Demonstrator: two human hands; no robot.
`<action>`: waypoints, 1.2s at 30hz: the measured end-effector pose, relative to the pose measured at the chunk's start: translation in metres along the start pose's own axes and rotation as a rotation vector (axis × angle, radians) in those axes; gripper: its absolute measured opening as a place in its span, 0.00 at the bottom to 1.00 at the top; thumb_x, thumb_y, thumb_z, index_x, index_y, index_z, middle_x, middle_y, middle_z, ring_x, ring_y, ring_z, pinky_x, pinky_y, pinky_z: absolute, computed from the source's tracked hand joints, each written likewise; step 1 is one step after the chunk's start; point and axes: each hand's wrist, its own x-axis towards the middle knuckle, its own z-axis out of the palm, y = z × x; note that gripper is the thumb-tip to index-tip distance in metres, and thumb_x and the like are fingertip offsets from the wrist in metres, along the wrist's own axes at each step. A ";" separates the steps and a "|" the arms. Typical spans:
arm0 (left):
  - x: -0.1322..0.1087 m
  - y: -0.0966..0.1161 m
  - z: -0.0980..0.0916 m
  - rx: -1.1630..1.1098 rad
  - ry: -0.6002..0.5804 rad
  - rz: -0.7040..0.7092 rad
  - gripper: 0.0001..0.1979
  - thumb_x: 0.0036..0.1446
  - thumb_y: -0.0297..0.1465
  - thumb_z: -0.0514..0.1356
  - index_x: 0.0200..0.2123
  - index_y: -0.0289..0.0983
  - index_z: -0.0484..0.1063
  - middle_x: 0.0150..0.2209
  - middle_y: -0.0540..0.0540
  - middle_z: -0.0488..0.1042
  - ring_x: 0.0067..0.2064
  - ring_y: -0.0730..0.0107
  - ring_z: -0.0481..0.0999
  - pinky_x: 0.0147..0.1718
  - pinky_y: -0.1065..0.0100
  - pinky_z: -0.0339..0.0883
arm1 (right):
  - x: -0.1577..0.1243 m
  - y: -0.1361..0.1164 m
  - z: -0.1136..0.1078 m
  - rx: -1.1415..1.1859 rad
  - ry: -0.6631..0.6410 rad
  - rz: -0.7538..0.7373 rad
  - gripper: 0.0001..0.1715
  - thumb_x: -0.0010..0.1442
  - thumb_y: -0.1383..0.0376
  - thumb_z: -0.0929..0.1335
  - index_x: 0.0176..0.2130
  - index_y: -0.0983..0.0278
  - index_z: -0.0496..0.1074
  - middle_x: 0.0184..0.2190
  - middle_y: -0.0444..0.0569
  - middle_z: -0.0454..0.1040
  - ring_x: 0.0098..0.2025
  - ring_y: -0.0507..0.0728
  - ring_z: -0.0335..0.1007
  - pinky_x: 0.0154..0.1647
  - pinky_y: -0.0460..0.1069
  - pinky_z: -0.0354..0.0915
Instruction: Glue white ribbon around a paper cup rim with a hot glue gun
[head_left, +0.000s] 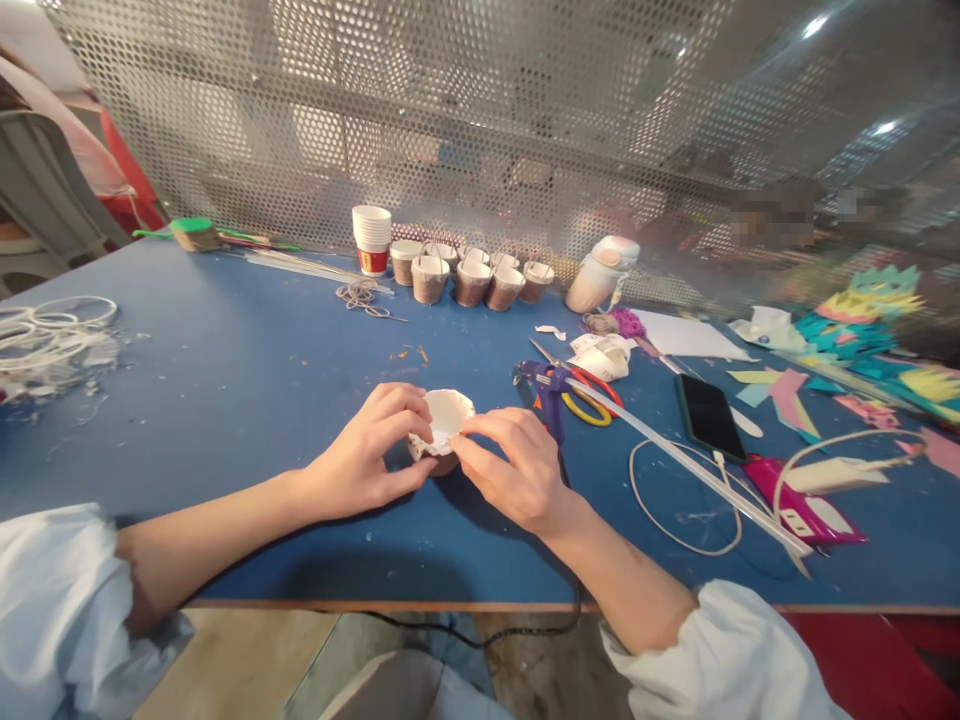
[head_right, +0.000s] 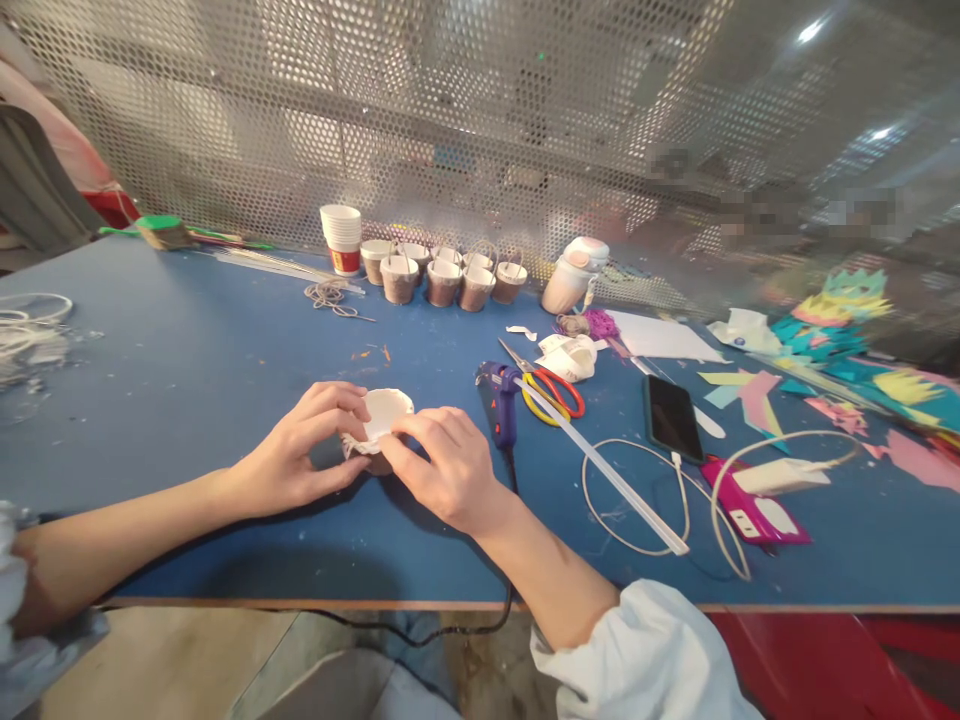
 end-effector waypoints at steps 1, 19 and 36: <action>0.000 0.000 0.000 -0.010 -0.013 0.014 0.07 0.55 0.24 0.61 0.36 0.38 0.67 0.40 0.43 0.72 0.52 0.58 0.69 0.52 0.54 0.65 | 0.000 0.000 0.000 -0.007 0.007 -0.008 0.13 0.57 0.76 0.69 0.41 0.64 0.71 0.35 0.51 0.77 0.38 0.56 0.71 0.40 0.52 0.69; -0.001 0.011 0.006 0.122 0.013 -0.012 0.04 0.57 0.24 0.57 0.34 0.37 0.67 0.30 0.47 0.71 0.36 0.65 0.68 0.37 0.63 0.66 | -0.006 -0.002 0.005 -0.027 -0.045 -0.040 0.10 0.58 0.75 0.67 0.38 0.62 0.70 0.33 0.48 0.75 0.36 0.54 0.70 0.40 0.51 0.64; 0.004 -0.001 0.001 -0.041 -0.055 -0.047 0.05 0.62 0.29 0.57 0.32 0.37 0.69 0.31 0.47 0.74 0.37 0.67 0.69 0.42 0.62 0.65 | -0.003 0.003 0.007 0.009 -0.058 0.047 0.11 0.60 0.75 0.65 0.41 0.61 0.66 0.34 0.49 0.74 0.36 0.55 0.69 0.39 0.52 0.65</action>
